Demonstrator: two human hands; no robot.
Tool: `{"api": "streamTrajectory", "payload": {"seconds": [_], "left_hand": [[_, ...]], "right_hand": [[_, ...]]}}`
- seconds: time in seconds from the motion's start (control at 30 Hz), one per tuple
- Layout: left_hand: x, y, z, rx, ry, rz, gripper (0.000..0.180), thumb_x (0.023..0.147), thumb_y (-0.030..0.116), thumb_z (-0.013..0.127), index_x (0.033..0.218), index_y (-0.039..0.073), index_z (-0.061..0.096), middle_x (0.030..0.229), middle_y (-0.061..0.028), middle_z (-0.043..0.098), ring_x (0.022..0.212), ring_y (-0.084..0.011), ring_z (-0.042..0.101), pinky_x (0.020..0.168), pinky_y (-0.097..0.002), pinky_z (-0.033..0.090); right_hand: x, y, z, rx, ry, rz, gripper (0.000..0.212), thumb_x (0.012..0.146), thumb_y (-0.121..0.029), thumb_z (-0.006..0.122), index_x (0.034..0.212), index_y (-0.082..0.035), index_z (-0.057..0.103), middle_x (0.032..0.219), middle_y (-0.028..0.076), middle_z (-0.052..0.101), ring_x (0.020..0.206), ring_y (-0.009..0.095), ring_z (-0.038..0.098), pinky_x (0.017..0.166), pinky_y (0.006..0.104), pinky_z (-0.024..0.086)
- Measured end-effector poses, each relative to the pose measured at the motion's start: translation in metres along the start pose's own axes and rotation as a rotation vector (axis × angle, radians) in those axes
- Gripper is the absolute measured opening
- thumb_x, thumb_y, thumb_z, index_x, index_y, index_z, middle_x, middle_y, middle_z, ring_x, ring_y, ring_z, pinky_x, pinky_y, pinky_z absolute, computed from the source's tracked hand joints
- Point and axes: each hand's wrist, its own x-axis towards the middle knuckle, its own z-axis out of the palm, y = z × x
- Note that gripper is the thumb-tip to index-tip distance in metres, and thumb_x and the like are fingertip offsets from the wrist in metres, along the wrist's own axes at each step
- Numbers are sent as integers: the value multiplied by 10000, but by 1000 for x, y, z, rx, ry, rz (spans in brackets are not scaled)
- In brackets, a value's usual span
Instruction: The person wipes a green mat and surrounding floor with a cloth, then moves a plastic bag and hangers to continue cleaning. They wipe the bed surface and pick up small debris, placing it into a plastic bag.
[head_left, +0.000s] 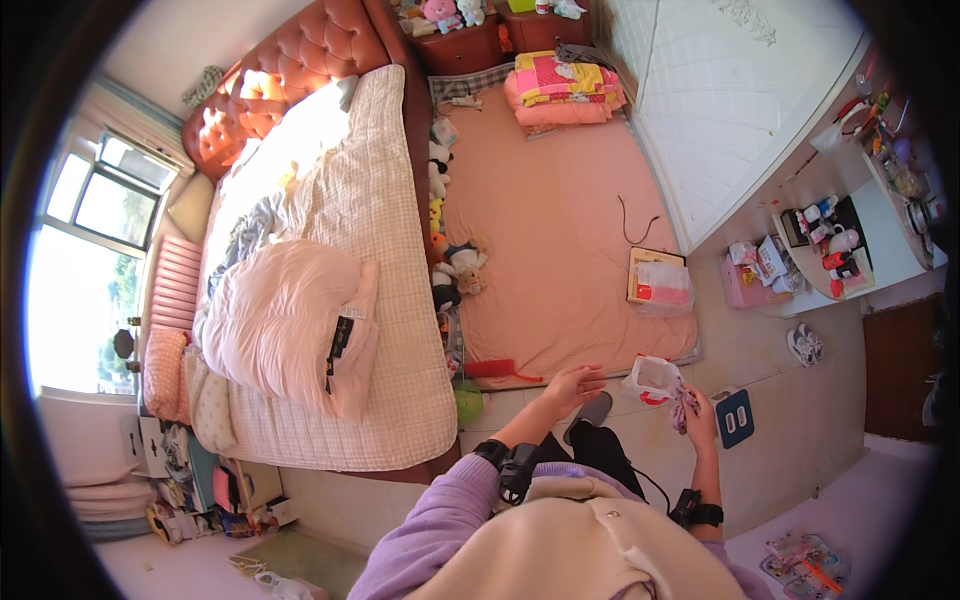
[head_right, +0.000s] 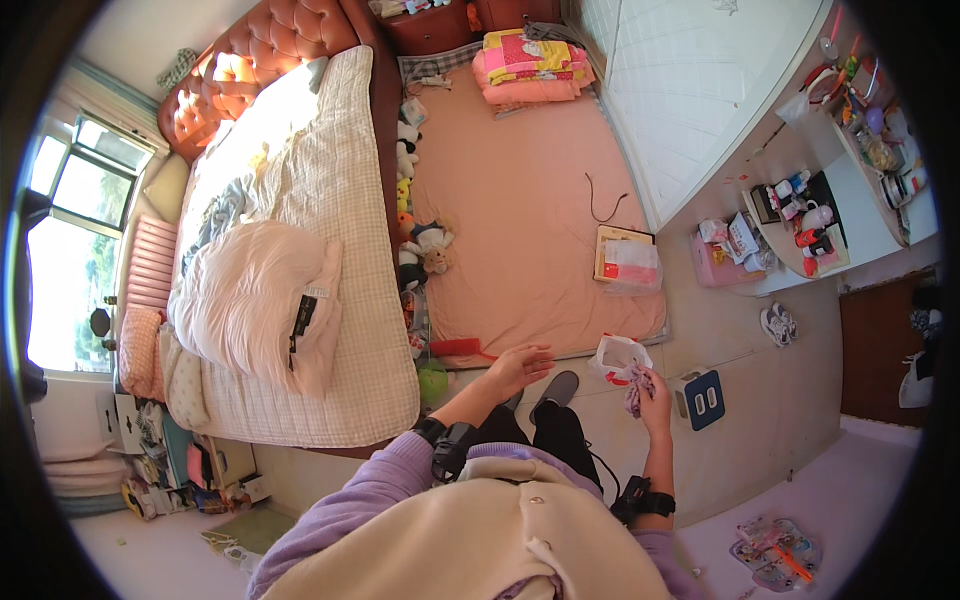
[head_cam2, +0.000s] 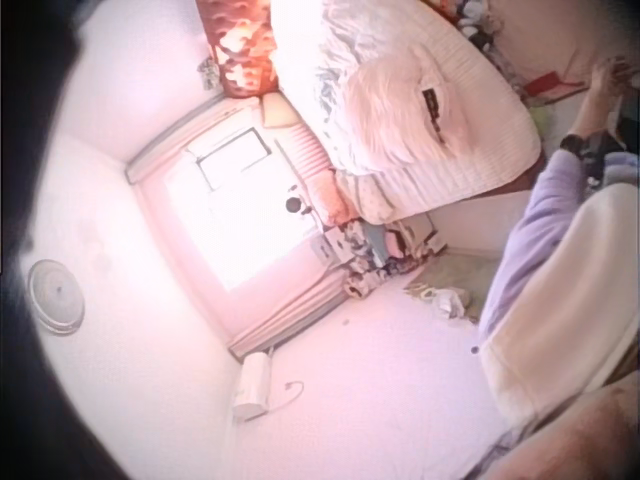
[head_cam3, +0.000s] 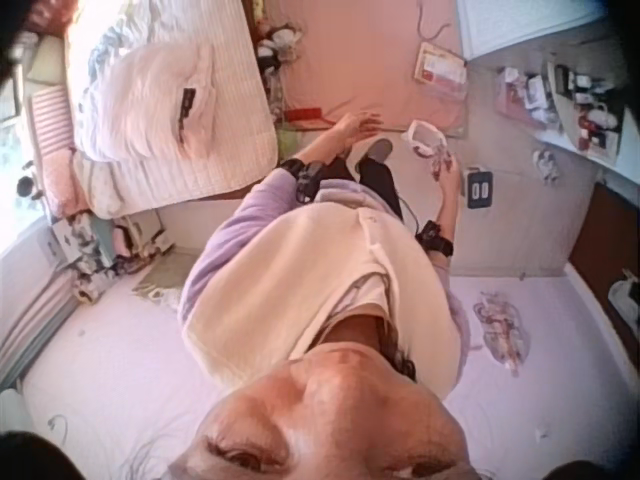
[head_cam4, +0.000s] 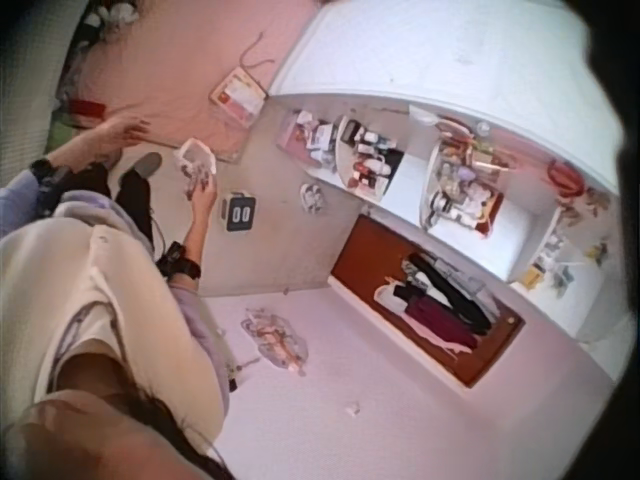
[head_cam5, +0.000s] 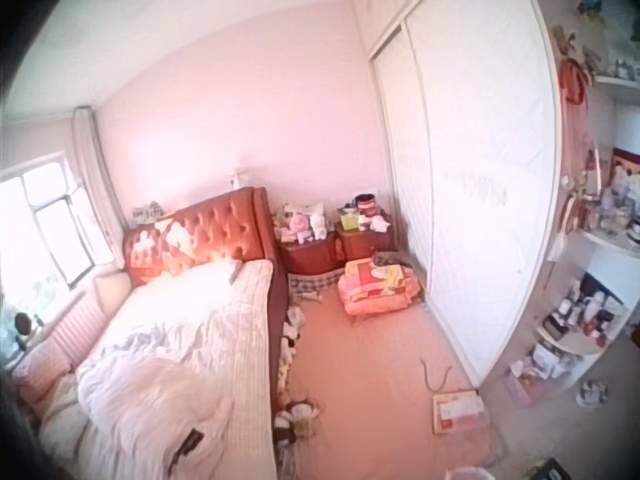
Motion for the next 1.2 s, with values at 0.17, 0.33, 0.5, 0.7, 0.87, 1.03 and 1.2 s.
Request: {"api": "streamTrajectory", "payload": {"seconds": [0.17,0.33,0.5,0.7,0.87,1.03,1.2], "left_hand": [[-22,38,-69,-252,415,275,310,985,156,467,1266,40,523,1091,-111,630,985,-212,610,882,-338,508],[-60,8,-121,-581,649,384,316,996,162,467,1288,64,534,1113,-91,628,980,-214,603,829,-313,523],[-61,-24,-134,-666,812,224,312,967,152,505,1268,84,552,1098,-94,630,922,-221,600,798,-307,518],[-35,-15,-106,-579,597,307,290,968,149,505,1243,76,560,1071,-94,630,934,-233,597,813,-319,513],[-35,-6,-83,-562,578,274,275,965,145,513,1226,75,567,1071,-86,632,944,-238,598,819,-329,508],[-41,-2,-83,-568,629,299,278,974,152,500,1232,69,559,1130,-102,613,951,-239,591,803,-330,506],[-38,-3,-87,-553,620,319,284,977,151,490,1241,67,552,1111,-97,610,954,-235,588,797,-330,508]], "right_hand": [[38,33,-74,-120,178,41,353,864,33,554,1212,-15,584,1136,139,648,1032,219,623,911,309,469],[78,46,-93,19,172,47,368,856,22,561,1222,-13,576,1164,143,635,1068,237,612,937,318,457],[89,39,-89,-118,110,-87,386,851,3,571,1235,-33,572,1200,151,606,1110,280,581,980,347,429],[81,42,-100,-144,108,-83,381,854,17,564,1232,-27,572,1187,153,609,1102,276,587,973,343,435],[84,61,-109,19,206,49,368,866,30,551,1232,-7,567,1199,146,611,1108,246,590,966,326,443],[81,62,-107,-61,208,-54,348,862,15,563,1209,1,575,1130,133,638,1034,219,612,909,309,459],[74,50,-107,-90,171,-57,340,862,19,558,1201,9,576,1125,136,641,1041,223,610,910,316,459]]}}
